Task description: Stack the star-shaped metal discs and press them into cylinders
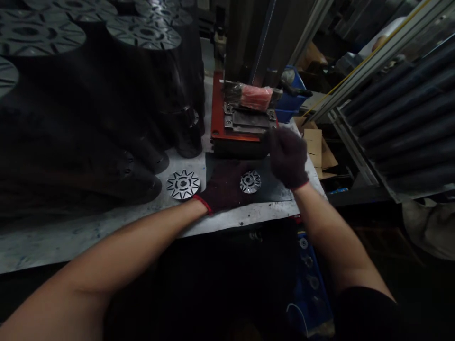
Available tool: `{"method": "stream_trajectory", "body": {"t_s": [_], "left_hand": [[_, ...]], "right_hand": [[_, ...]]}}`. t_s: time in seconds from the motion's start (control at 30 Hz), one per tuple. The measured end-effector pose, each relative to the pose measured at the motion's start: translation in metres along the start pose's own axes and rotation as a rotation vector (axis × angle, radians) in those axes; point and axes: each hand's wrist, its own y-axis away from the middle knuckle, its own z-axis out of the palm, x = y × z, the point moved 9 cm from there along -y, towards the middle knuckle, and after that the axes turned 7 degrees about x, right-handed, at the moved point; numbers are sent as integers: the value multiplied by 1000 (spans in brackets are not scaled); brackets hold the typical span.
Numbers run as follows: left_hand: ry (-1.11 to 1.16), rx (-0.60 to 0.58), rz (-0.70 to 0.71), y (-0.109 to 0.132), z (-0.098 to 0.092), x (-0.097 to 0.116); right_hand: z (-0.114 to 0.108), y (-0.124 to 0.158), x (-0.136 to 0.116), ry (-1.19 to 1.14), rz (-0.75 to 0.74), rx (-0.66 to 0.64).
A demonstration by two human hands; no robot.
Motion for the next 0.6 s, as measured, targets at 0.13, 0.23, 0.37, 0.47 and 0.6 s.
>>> {"method": "stream_trajectory", "body": {"t_s": [0.13,0.23,0.37,0.47,0.6], "left_hand": [[-27,20,-19,0,1,-3],[-74,17,-28,-1,3,-3],[-106,5,-26,-2,5,-2],[-50,16,-24,-1,2,0],[45,24,-3,-1,-3,4]], "right_hand": [[15,75,32,-313,448,-43],[24,93,36,-282,452,-45],[24,92,27,-148,344,-112],[16,93,10,-37,197,-182],[3,67,-15,55,-71,-229]]}}
